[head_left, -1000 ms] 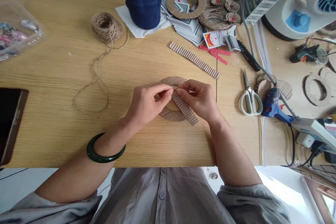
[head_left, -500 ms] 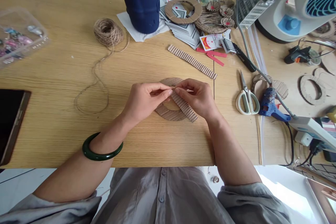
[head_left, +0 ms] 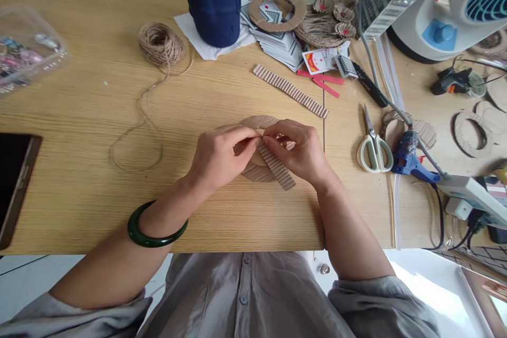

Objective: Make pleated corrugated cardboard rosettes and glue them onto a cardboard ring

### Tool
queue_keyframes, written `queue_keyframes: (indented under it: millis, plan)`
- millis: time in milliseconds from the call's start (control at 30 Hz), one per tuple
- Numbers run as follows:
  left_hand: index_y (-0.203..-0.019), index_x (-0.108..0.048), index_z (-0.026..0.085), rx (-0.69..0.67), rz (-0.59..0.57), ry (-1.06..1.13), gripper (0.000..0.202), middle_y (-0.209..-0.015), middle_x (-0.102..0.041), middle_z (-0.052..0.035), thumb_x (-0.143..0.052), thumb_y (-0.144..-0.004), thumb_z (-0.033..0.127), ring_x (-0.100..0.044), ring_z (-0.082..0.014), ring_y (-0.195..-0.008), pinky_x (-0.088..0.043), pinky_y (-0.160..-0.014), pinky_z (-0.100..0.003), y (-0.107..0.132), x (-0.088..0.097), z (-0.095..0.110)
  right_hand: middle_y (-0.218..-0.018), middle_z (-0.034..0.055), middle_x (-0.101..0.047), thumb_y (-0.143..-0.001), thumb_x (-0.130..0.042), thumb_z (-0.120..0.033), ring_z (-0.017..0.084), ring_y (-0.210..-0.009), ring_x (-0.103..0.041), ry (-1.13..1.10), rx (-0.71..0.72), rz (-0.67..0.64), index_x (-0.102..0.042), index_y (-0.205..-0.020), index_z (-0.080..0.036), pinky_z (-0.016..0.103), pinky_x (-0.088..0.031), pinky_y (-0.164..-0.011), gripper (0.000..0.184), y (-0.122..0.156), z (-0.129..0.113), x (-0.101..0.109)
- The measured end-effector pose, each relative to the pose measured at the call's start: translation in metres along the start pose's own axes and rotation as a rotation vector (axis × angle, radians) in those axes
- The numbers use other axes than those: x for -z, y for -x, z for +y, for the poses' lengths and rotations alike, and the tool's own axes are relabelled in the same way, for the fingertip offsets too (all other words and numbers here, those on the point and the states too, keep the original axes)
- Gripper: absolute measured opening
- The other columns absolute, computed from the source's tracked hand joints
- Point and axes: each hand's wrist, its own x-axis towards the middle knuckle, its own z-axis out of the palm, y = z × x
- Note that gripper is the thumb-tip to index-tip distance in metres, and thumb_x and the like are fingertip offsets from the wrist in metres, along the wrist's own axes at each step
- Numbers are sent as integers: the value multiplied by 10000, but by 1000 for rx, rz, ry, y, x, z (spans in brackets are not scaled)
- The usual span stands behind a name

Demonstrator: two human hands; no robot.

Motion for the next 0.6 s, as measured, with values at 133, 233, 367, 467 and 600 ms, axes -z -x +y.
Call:
queue_keyframes:
  millis: [133, 233, 367, 467, 600]
  plan:
    - [-1033, -782, 215, 56, -49, 144, 177, -995, -817, -44, -649, -939, 286, -765, -184, -825, -575, -727, -274, -2, 2, -2, -851, 42, -748, -916, -608, -201, 137, -738, -657, -44, -44, -1, -732, -873, -167, 265, -558, -689, 136, 0, -1, 0]
    - [-951, -796, 223, 19, -65, 93, 157, -939, -820, -39, -642, -937, 250, -761, -187, -784, -560, -701, -284, -2, 3, -5, -843, 38, -752, -904, -613, -189, 131, -725, -649, -67, -66, -24, -742, -884, -161, 255, -548, -682, 134, -1, 0, -2]
    - [-921, -793, 211, -14, -88, -6, 157, -889, -815, -42, -639, -934, 239, -738, -181, -720, -507, -630, -281, -2, 4, -7, -812, 35, -740, -900, -633, -214, 127, -706, -629, -74, -119, -47, -726, -845, -153, 261, -526, -672, 124, -1, 2, -3]
    - [-846, -785, 215, 3, -88, -16, 151, -806, -802, -25, -650, -911, 236, -714, -171, -668, -479, -598, -277, -2, 6, -5, -803, 30, -730, -888, -638, -204, 123, -698, -615, -92, -128, -68, -718, -826, -150, 267, -510, -674, 114, -2, 1, -2]
    - [-762, -752, 231, 107, -39, 60, 143, -768, -791, 2, -658, -869, 242, -704, -161, -657, -505, -636, -275, -3, 9, 4, -817, 35, -729, -876, -659, -251, 125, -729, -621, -267, -190, -74, -713, -835, -145, 260, -515, -666, 126, -3, -3, 0]
